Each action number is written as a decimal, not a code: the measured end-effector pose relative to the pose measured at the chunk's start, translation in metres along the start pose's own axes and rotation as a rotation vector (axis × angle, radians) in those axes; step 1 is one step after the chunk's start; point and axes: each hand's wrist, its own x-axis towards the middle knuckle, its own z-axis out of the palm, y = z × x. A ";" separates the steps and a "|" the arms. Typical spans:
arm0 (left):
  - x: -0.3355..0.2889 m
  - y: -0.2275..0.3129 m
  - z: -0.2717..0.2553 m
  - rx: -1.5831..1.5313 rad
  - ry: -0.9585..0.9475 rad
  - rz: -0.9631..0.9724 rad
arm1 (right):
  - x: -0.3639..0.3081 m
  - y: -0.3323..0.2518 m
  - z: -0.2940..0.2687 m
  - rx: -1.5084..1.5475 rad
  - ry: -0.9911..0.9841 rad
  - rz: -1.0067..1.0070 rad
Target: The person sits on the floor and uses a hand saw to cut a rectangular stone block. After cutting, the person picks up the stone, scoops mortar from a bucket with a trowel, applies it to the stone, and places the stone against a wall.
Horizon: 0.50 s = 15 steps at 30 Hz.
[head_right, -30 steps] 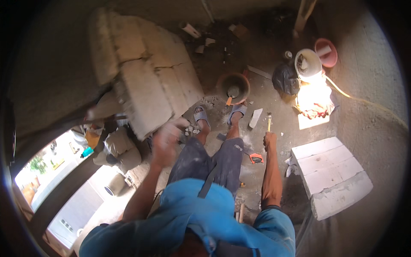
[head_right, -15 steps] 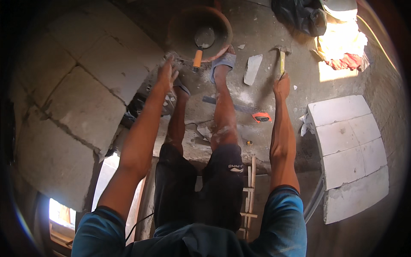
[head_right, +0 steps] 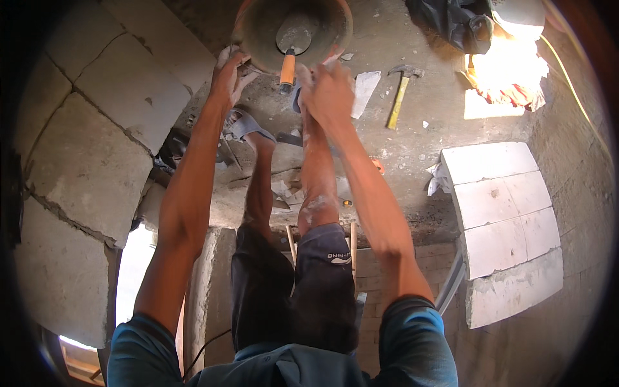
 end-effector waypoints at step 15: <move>0.040 -0.053 -0.012 -0.241 -0.130 -0.110 | 0.134 0.000 -0.037 0.471 -0.781 0.459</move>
